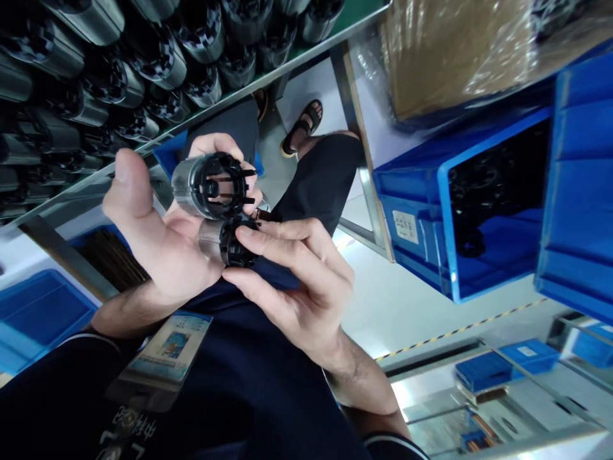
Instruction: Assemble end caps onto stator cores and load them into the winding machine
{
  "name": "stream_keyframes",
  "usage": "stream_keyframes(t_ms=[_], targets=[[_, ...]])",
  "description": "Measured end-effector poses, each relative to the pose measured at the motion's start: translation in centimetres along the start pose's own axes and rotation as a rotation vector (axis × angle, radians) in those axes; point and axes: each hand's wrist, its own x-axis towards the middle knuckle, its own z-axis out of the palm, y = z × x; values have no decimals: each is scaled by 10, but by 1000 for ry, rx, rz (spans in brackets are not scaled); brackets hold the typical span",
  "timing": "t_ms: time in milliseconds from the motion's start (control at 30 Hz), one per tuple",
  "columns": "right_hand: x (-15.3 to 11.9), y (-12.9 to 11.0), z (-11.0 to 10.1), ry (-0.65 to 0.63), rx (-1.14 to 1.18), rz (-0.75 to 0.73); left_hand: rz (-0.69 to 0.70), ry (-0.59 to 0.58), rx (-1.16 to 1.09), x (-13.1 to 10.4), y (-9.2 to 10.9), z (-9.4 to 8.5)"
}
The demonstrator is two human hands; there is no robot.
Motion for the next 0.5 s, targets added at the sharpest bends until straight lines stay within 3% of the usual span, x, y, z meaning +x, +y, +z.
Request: stream_keyframes(t_ms=[200,300,367,500], targets=[[-2,5,-1,13,-36,-85,-23,-140,23,2,0,-11],[1,5,-4,-41,19,-121,23,-127,23,1,-4,-13],[5,1,-4,-84,22,-97,63,-109,20,0,-5,-14],[25,-15,2,-207,-35,-5,10,-158,27,-2,-5,-23]])
